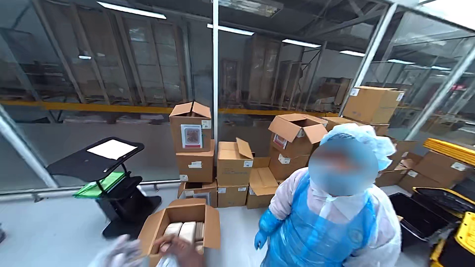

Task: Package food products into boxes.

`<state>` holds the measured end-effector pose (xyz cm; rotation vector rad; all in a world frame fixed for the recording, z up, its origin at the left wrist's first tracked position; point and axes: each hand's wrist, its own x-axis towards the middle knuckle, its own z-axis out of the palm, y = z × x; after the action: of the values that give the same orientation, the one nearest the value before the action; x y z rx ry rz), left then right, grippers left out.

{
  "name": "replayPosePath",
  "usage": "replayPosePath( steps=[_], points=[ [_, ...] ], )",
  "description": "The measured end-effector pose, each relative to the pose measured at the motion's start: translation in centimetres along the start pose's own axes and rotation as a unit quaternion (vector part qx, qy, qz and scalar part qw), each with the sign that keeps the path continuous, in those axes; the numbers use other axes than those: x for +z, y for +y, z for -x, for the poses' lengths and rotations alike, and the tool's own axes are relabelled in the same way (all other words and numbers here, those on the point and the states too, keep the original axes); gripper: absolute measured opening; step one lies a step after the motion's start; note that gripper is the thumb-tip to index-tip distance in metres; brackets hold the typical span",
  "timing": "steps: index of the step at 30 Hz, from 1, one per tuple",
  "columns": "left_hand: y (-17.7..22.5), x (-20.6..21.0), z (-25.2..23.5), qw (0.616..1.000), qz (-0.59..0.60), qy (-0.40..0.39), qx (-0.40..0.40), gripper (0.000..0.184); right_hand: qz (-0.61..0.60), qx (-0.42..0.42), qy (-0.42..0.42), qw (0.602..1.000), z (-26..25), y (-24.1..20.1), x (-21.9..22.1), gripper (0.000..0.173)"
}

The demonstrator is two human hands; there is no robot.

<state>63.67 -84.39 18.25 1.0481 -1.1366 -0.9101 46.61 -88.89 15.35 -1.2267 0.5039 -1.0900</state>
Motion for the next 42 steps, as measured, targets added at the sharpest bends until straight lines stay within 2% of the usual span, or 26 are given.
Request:
replayPosePath(
  steps=[2, 5, 8, 11, 17, 19, 21, 23, 26, 29, 35, 39, 41, 42],
  points=[
    [-1.3, 2.5, 2.8, 0.997, -0.018, -0.040, -0.071, 0.055, -0.172, 0.034, 0.041, 0.984, -0.1, -1.4, -1.1, 0.037],
    [-1.4, 5.6, 6.0, 0.990, -0.065, -0.009, -0.124, 0.055, -0.273, 0.049, 0.053, 0.959, -0.3, -1.1, -1.9, 0.039],
    [-2.3, 6.1, 6.6, 0.991, -0.024, 0.052, -0.119, 0.017, -0.311, 0.046, 0.033, 0.949, 0.0, -0.4, -2.3, 0.044],
    [-2.9, 5.0, 6.6, 0.994, 0.013, 0.066, -0.080, 0.007, -0.336, 0.022, 0.029, 0.941, 0.5, -0.6, -3.0, 0.048],
    [-2.8, 3.3, 7.2, 0.992, 0.028, 0.095, -0.072, 0.008, -0.270, -0.001, 0.081, 0.960, 1.3, -1.3, -5.1, 0.045],
    [-2.6, 2.9, 7.1, 0.992, 0.025, 0.104, -0.067, 0.008, -0.180, -0.001, 0.050, 0.982, 1.9, -1.6, -5.4, 0.051],
    [-2.1, 2.5, 7.0, 0.993, 0.026, 0.099, -0.063, 0.009, -0.037, 0.013, -0.003, 0.999, 2.2, -1.3, -5.4, 0.057],
    [-1.2, 2.1, 6.7, 0.992, 0.023, 0.095, -0.074, 0.007, 0.091, 0.010, -0.029, 0.995, 2.6, -0.6, -5.2, 0.043],
    [-0.8, 0.5, 6.2, 0.986, 0.017, 0.138, -0.089, 0.007, 0.231, -0.036, 0.003, 0.972, 3.0, 0.0, -5.8, 0.021],
    [-0.9, -1.4, 6.2, 0.982, 0.011, 0.154, -0.110, 0.016, 0.220, -0.054, 0.051, 0.973, 3.2, -0.4, -6.5, 0.015],
    [-3.4, -2.6, 6.5, 0.981, 0.017, 0.106, -0.164, 0.020, 0.101, -0.024, 0.100, 0.990, 2.8, -1.0, -6.5, 0.011],
    [-6.7, -2.7, 6.3, 0.970, -0.024, 0.101, -0.219, 0.032, 0.044, -0.017, 0.062, 0.997, 2.5, -1.0, -6.5, 0.016],
    [-8.9, -3.1, 6.2, 0.958, -0.107, 0.136, -0.228, 0.027, 0.067, -0.027, 0.030, 0.997, 2.4, -1.0, -6.9, 0.017],
    [-8.7, -2.9, 6.2, 0.950, -0.147, 0.164, -0.223, 0.024, 0.089, -0.030, 0.018, 0.995, 2.2, -1.0, -7.0, 0.016]
  ],
)
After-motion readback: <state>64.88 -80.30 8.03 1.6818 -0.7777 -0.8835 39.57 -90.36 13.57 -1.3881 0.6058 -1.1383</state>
